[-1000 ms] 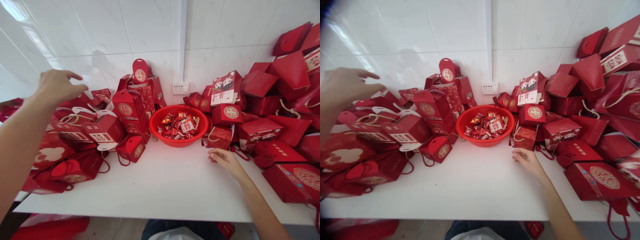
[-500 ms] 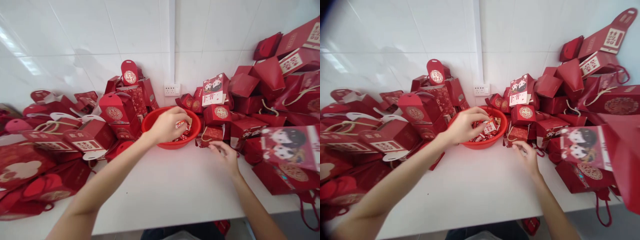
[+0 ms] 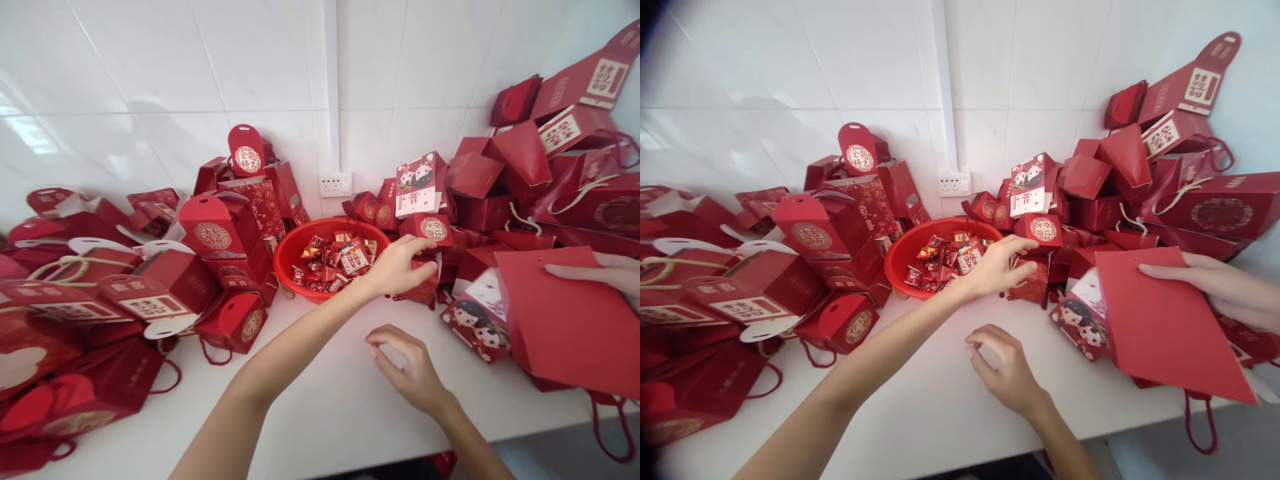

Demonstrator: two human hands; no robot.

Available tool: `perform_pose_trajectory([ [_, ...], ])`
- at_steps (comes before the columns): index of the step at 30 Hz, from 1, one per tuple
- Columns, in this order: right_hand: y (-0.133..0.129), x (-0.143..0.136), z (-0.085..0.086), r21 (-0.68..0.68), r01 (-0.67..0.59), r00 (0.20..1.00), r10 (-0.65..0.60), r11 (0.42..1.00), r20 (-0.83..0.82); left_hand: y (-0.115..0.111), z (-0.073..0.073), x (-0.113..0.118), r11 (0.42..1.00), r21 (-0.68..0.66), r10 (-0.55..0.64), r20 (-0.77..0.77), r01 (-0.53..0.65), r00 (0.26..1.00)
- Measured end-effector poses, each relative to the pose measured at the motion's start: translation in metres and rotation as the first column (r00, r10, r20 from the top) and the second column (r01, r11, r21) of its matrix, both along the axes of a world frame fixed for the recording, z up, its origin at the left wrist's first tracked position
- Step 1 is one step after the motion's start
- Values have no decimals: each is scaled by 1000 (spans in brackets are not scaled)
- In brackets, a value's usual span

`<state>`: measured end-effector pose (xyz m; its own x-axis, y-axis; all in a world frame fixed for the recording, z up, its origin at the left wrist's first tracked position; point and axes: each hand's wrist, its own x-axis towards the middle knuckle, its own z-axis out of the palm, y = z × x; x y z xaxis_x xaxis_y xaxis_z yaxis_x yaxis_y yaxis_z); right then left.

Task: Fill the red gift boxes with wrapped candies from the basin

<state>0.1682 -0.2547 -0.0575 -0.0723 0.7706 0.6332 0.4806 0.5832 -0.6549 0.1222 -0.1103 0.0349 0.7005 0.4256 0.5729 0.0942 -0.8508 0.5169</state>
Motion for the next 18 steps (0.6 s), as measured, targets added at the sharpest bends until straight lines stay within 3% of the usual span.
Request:
perform_pose_trajectory([
  [2,-17,-7,-8,-5,1,1000,-1,1000,-27,-11,-9,-1,996,-19,-88,-38,87,995],
  [5,-42,-8,-16,45,54,997,-52,998,-59,-26,-26,2,987,-103,-136,-102,125,986],
  [9,-68,4,-18,187,266,962,-250,945,-107,-38,-44,13,972,-206,-129,-86,109,988],
  [11,-73,14,-16,257,457,887,-417,852,-198,-41,-50,21,957,-265,-133,-45,116,990],
  [13,-72,26,-11,307,646,760,-557,698,-333,-43,-53,28,934,-333,-139,2,132,990],
  [16,-60,45,-6,381,793,609,-627,475,-486,-46,-55,36,896,-409,-168,42,170,985],
  [18,-52,54,-5,344,816,577,-651,464,-492,-47,-55,37,884,-430,-188,32,183,982],
])
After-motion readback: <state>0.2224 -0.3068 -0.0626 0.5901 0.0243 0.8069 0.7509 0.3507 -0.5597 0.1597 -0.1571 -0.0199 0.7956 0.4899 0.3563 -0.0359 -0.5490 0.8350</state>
